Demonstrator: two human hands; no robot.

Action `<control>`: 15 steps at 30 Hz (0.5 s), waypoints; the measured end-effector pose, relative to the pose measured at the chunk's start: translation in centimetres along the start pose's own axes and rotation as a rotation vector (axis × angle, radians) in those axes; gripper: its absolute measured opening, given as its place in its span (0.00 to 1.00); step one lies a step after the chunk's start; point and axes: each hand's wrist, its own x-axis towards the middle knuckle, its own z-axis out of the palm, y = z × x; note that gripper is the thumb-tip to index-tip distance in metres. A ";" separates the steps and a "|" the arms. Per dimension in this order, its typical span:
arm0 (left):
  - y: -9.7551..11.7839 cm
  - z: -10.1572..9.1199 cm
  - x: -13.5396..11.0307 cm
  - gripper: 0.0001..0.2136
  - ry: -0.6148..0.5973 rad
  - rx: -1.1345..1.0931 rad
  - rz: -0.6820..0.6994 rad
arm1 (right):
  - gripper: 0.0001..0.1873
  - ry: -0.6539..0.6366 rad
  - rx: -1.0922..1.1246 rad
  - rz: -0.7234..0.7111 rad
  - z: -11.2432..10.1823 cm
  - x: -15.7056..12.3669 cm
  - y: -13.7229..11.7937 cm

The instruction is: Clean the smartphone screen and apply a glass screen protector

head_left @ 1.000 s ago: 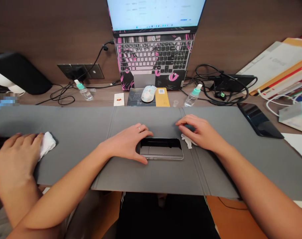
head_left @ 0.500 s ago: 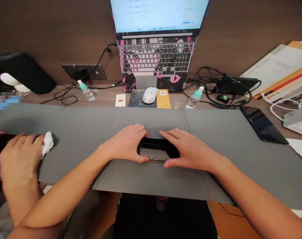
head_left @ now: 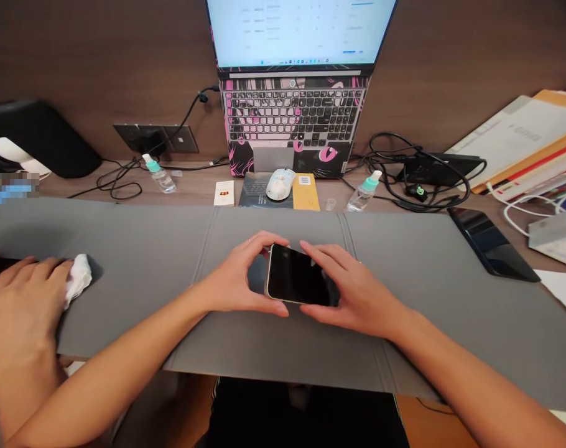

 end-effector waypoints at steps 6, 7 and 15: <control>0.3 1.3 0.2 0.41 0.041 -0.166 0.147 | 0.55 -0.019 0.145 -0.071 0.3 0.3 -1.1; 0.4 1.4 0.2 0.41 0.041 -0.167 0.158 | 0.56 0.003 0.155 -0.101 0.2 0.3 -1.3; 1.3 2.1 0.2 0.45 0.045 -0.089 0.233 | 0.48 0.136 0.234 -0.186 0.2 0.5 -2.0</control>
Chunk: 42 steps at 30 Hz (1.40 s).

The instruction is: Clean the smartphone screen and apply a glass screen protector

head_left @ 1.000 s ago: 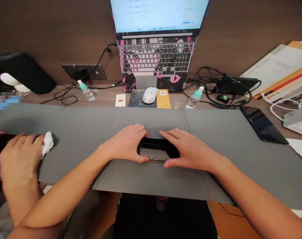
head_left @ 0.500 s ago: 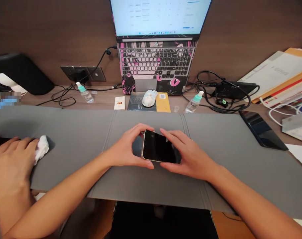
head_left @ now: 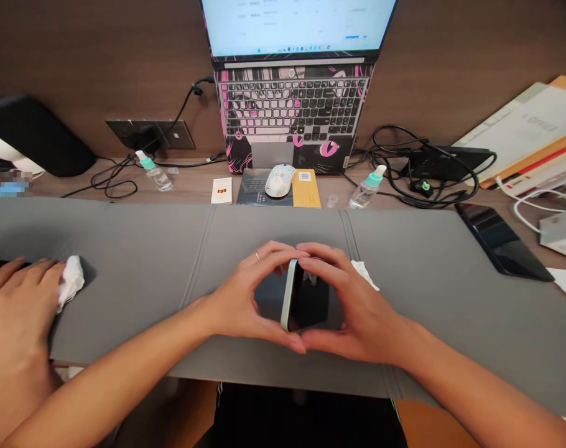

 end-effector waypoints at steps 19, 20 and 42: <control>0.2 0.3 0.3 0.44 -0.014 0.074 0.191 | 0.39 -0.013 0.008 -0.125 -0.8 0.5 -0.4; 0.2 0.3 0.3 0.44 -0.018 0.070 0.201 | 0.39 -0.019 0.010 -0.132 -0.9 0.6 -0.5; 0.1 0.4 0.2 0.44 -0.078 0.074 0.300 | 0.34 -0.033 -0.005 -0.085 -1.2 0.4 -1.6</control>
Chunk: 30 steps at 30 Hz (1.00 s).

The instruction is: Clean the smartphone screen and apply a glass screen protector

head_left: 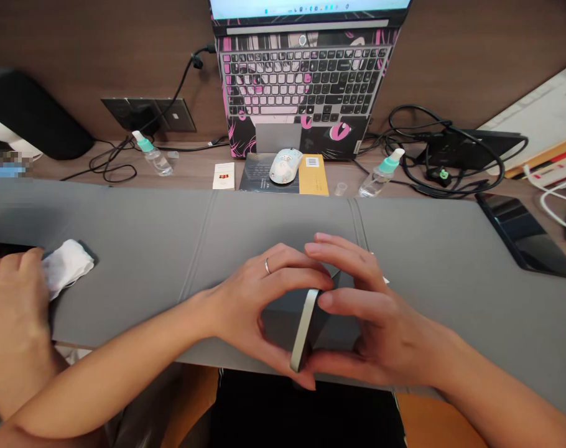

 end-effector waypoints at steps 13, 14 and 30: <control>0.0 0.1 0.0 0.46 0.008 -0.002 0.016 | 0.32 0.001 -0.019 0.013 -0.2 -0.1 -0.1; 0.0 0.2 -0.1 0.47 0.011 -0.004 0.018 | 0.31 0.000 -0.021 0.009 -0.2 -0.1 -0.1; 0.1 0.2 0.0 0.47 0.007 0.019 0.025 | 0.30 -0.003 -0.025 0.021 -0.2 -0.1 -0.1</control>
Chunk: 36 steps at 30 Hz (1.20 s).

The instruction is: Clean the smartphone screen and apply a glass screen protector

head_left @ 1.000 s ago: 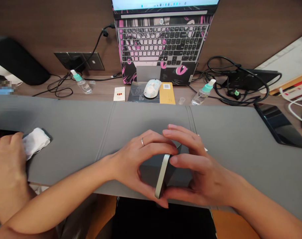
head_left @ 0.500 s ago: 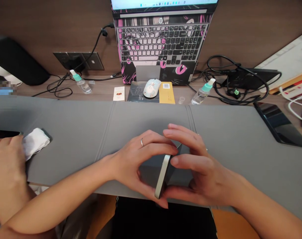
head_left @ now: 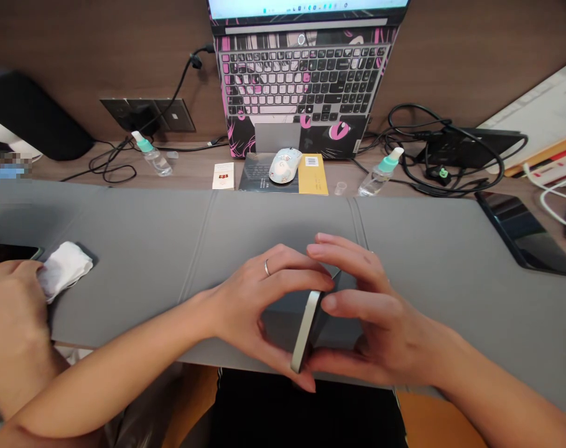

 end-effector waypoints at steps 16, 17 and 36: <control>-0.2 0.2 0.0 0.43 0.020 0.016 0.001 | 0.31 0.024 0.008 -0.021 0.1 0.1 0.1; -0.2 0.1 0.0 0.43 0.021 0.020 0.006 | 0.31 0.030 0.008 -0.029 0.1 0.1 0.2; 0.1 0.0 0.0 0.41 0.020 0.041 -0.029 | 0.34 0.059 0.066 -0.067 0.1 0.1 0.6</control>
